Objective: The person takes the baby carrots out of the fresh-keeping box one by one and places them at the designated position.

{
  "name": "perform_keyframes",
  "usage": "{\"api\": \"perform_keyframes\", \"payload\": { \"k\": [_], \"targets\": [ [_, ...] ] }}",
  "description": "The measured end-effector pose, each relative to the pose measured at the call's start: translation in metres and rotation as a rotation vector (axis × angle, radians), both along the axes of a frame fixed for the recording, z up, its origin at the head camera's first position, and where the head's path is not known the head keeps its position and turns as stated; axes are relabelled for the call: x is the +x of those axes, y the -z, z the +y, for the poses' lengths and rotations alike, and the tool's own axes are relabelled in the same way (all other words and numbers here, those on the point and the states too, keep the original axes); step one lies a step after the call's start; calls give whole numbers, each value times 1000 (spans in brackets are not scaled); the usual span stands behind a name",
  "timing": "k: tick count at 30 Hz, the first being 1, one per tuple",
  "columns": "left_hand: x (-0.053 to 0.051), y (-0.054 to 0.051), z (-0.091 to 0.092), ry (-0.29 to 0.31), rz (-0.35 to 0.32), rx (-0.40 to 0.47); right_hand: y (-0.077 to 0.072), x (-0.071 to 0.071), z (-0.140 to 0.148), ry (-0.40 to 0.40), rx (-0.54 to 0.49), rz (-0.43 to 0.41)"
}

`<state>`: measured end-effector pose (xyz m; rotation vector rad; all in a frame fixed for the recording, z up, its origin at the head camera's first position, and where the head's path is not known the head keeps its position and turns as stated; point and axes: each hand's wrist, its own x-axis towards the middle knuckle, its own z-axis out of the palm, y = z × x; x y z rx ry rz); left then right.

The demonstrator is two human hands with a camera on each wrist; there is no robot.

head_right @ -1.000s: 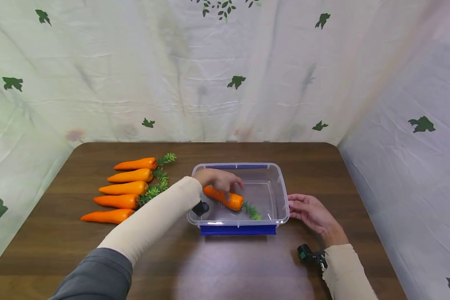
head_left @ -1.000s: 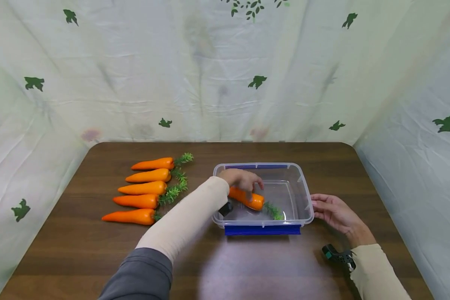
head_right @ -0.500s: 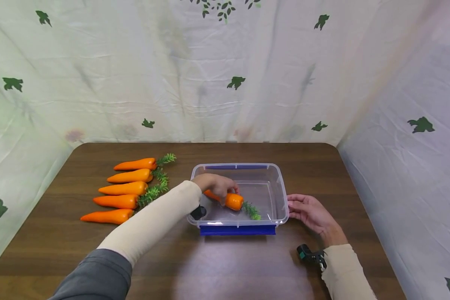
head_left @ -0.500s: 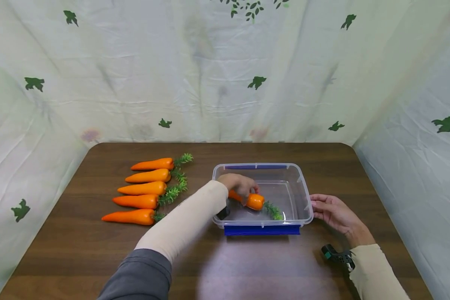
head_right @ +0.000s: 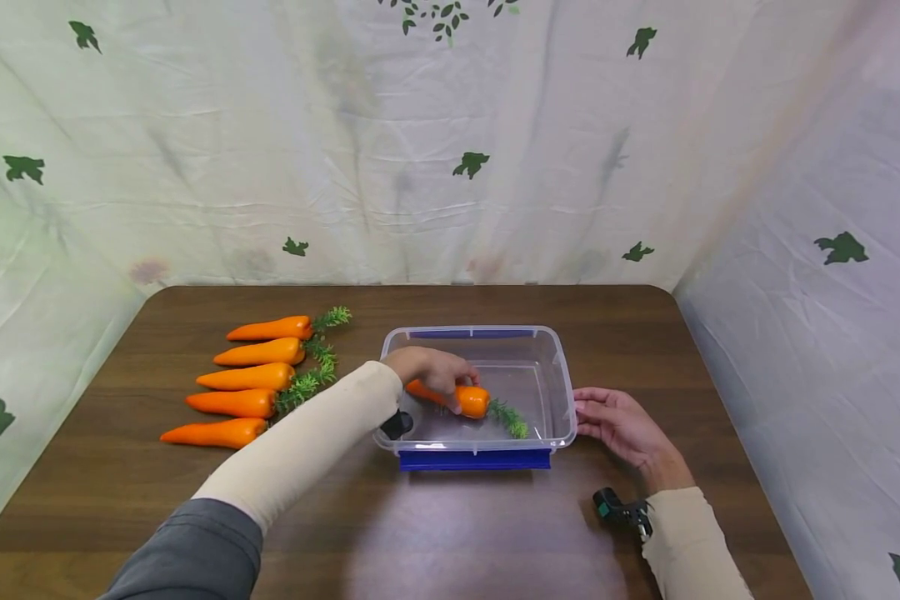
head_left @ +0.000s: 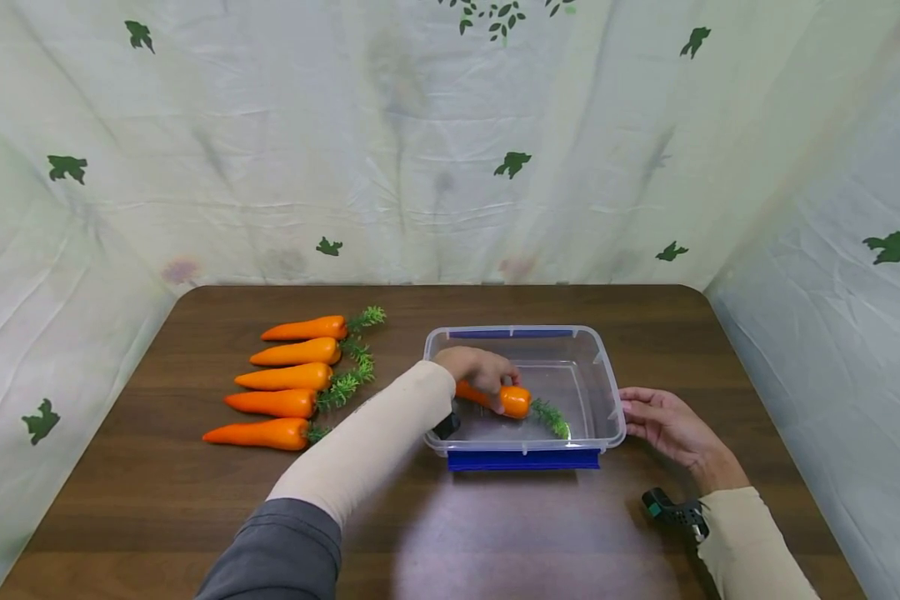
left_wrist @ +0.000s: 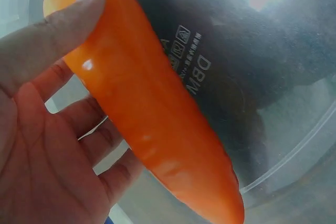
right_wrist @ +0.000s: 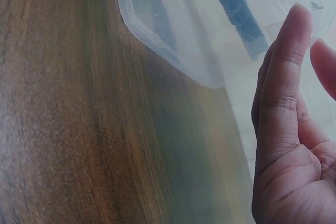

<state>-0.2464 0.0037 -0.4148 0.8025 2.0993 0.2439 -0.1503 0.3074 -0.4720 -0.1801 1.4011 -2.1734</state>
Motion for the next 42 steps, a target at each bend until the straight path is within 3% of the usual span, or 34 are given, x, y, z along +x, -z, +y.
{"api": "perform_keyframes", "payload": {
  "k": [5, 12, 16, 22, 34, 38, 42],
  "targets": [
    [3, -5, 1, 1, 6, -10, 0, 0, 0, -6, 9, 12],
    [9, -18, 9, 98, 11, 54, 2, 2, 1, -29, -4, 31],
    [11, -31, 13, 140, 36, 100, 2, 4, 2, -22, -1, 24],
    [13, -56, 11, 121, 82, 188, 2, 4, 3, 4, 30, 6],
    [13, -105, -29, 66, 238, 324, 0, 3, 0, 3, 4, -20],
    [19, -119, -48, 57, 244, 368, 0, 4, 1, 7, 16, -27],
    [29, -126, -74, 26, 221, 438, -1, 3, 0, -1, 13, 2]
  ]
}}
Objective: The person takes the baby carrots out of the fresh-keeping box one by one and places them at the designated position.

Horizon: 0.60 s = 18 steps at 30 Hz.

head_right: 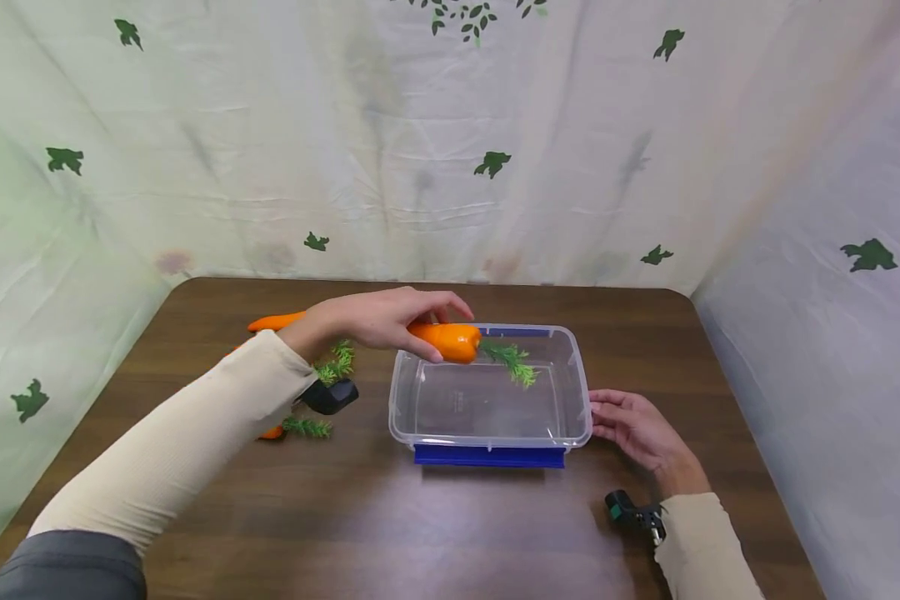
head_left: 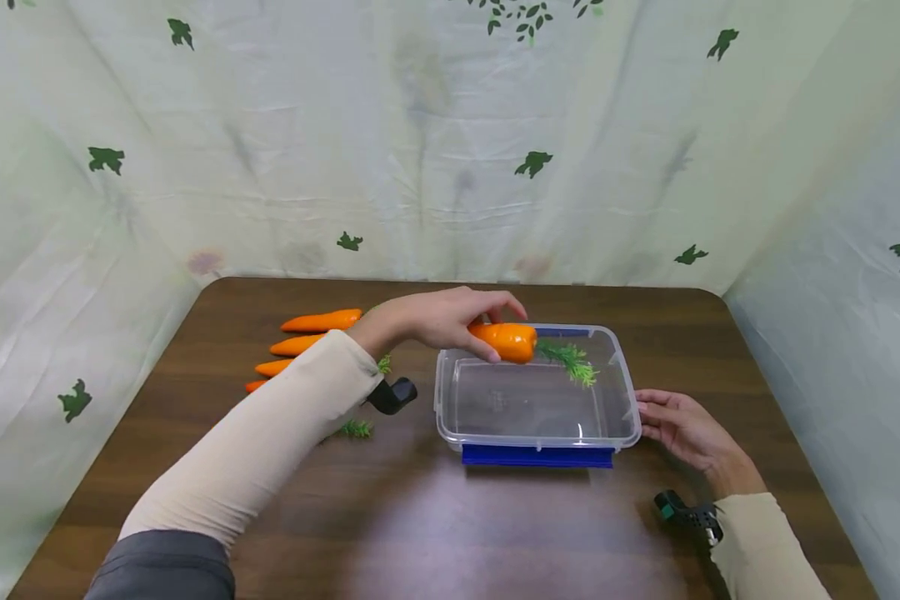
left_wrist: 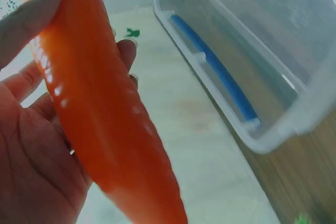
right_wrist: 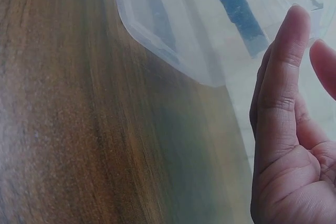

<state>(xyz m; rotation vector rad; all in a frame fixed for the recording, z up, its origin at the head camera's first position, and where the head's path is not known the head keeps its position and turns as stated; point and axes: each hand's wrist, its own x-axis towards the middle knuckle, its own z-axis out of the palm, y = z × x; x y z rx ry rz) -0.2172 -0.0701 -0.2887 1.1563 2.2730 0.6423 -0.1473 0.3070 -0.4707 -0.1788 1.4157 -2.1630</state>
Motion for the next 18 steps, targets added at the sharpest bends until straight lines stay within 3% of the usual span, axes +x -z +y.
{"api": "perform_keyframes", "payload": {
  "k": [7, 18],
  "targets": [
    [24, 2, -50, -71, 3, 58, -1, 0, 0, -7, -14, 13],
    [69, 28, -132, -235, 52, 121, -1, 1, 2, -14, -9, 6]
  ]
}}
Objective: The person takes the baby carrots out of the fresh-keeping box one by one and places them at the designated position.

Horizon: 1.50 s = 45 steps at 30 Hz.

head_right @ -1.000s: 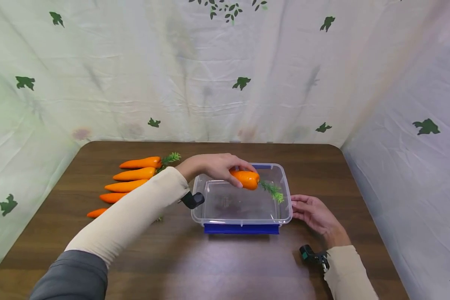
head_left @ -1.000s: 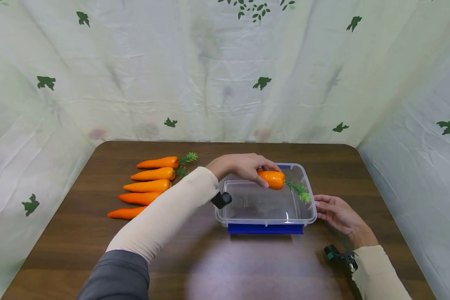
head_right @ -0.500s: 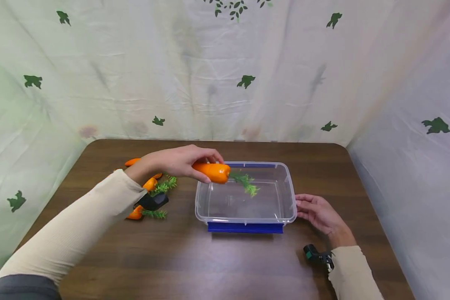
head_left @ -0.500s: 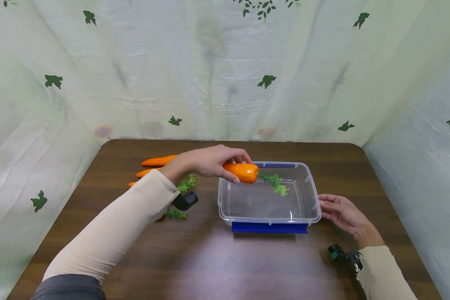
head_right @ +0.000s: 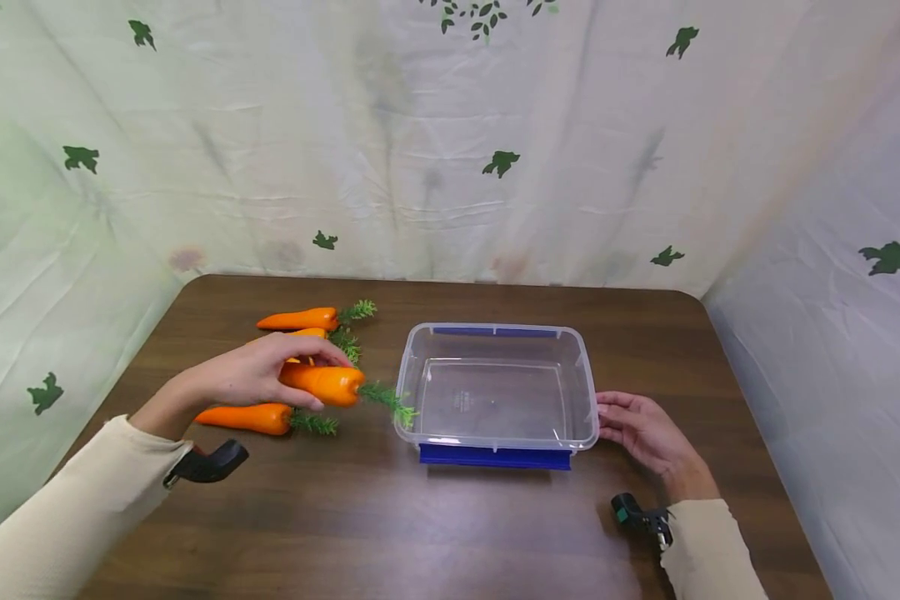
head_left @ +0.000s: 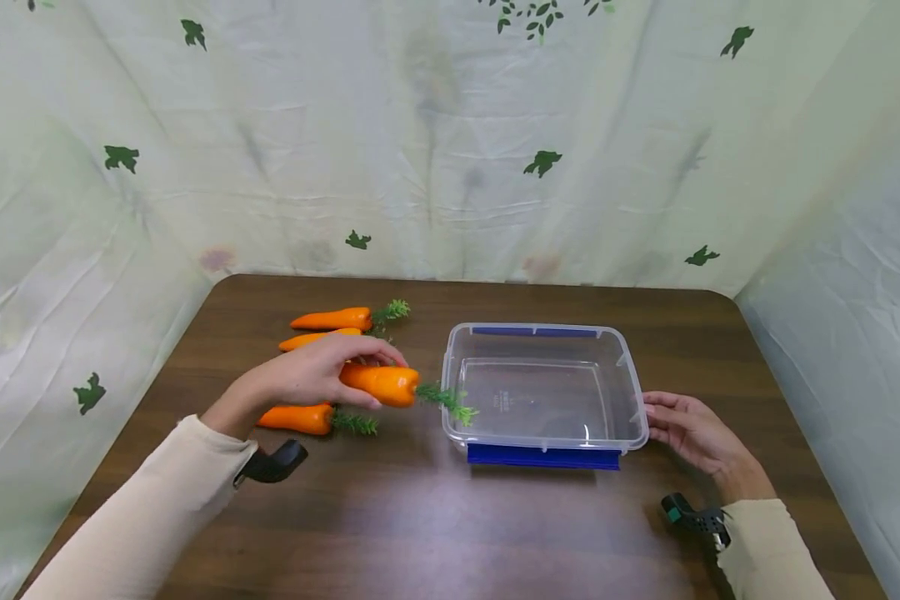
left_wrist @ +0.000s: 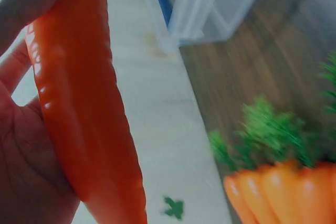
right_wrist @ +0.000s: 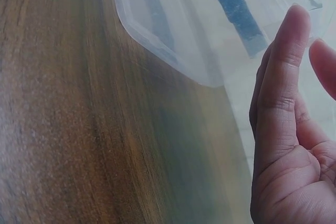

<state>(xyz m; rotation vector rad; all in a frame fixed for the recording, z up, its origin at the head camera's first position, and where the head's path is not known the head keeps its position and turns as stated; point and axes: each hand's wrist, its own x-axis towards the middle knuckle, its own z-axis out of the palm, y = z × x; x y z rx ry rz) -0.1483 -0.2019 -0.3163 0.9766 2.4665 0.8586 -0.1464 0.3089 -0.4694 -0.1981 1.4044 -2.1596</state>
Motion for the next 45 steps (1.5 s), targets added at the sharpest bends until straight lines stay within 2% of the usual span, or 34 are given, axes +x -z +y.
{"api": "perform_keyframes", "payload": {
  "k": [7, 11, 15, 21, 26, 33, 40, 45],
  "targets": [
    [28, 27, -40, -119, 86, 27, 1, -1, 0, -5, -8, 10],
    [39, 41, -57, -186, 163, -1, 0, -1, 0, -1, -7, 17],
    [49, 57, -75, -224, 225, -31, 0, -1, -1, -20, -29, 13],
    [64, 82, -98, -298, 178, 0, 0, -2, 0, -36, -56, 21],
    [69, 105, -110, -314, 156, 22, -1, -4, 1, -15, -7, 20],
    [72, 125, -121, -332, 153, -70, 0, -5, 0, -35, -33, 4],
    [77, 138, -125, -344, 254, -98, 0, -5, -2, -50, -58, 5],
    [78, 142, -125, -358, 313, -111, 0, -4, -3, -35, -47, -1]
  ]
}}
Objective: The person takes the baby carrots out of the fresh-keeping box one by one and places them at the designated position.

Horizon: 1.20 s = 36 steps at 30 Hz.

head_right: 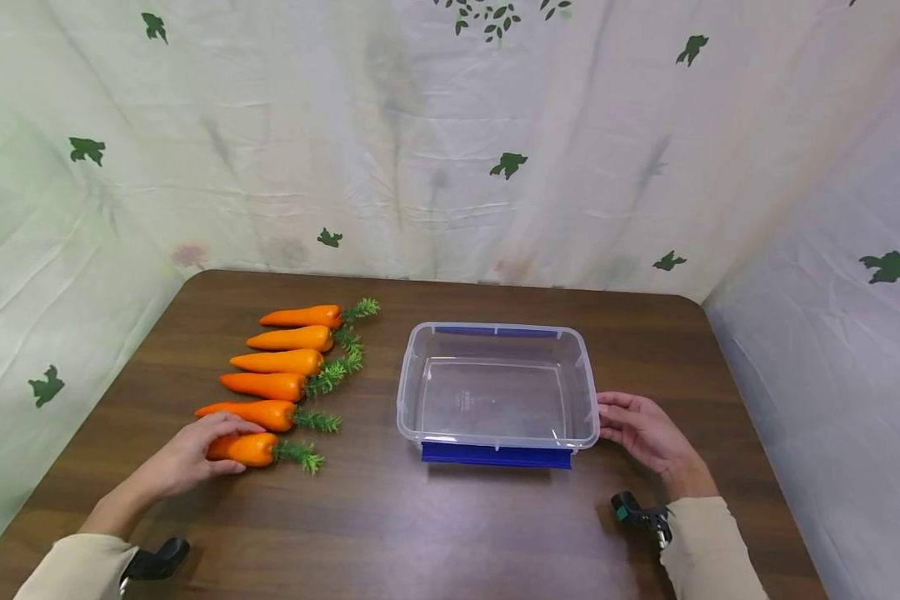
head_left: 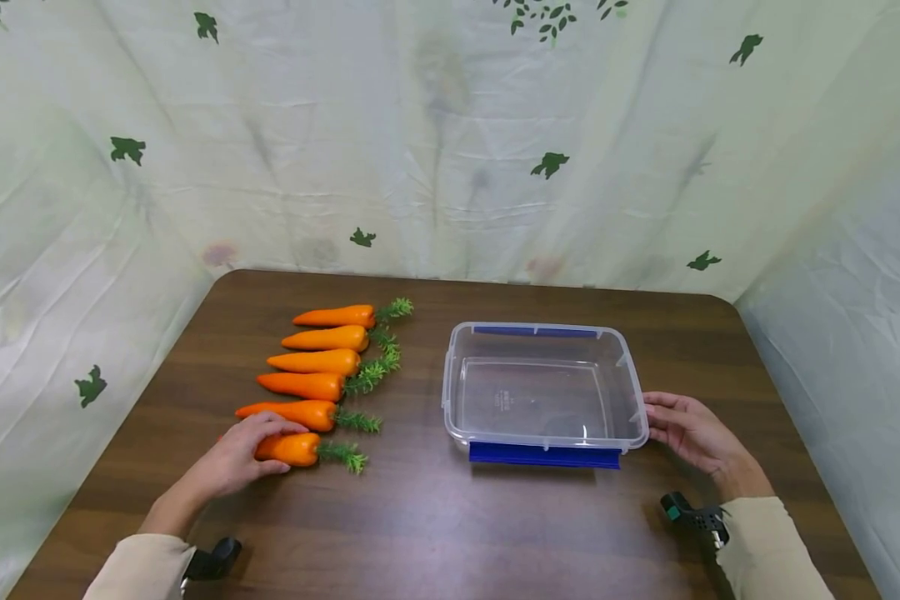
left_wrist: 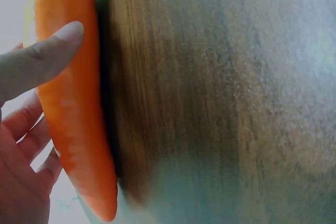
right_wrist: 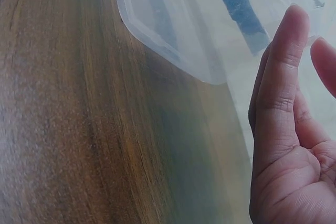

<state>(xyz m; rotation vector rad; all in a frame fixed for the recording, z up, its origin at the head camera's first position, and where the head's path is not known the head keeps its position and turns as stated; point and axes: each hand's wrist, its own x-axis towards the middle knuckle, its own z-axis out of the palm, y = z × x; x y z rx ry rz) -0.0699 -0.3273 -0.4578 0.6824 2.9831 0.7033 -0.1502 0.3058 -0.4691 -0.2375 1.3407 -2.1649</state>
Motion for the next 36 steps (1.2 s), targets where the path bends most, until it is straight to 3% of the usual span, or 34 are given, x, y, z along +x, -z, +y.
{"api": "perform_keyframes", "payload": {
  "k": [8, 16, 36],
  "targets": [
    [-1, -1, 2, -55, -46, -3, -1, 0, 0, 17, 20, -12],
    [0, 4, 2, -66, 55, 47, -2, 0, 0, 43, 63, -31],
    [3, 8, -1, -66, 88, 103, -1, 1, 0, 2, 15, 5]
  ]
}}
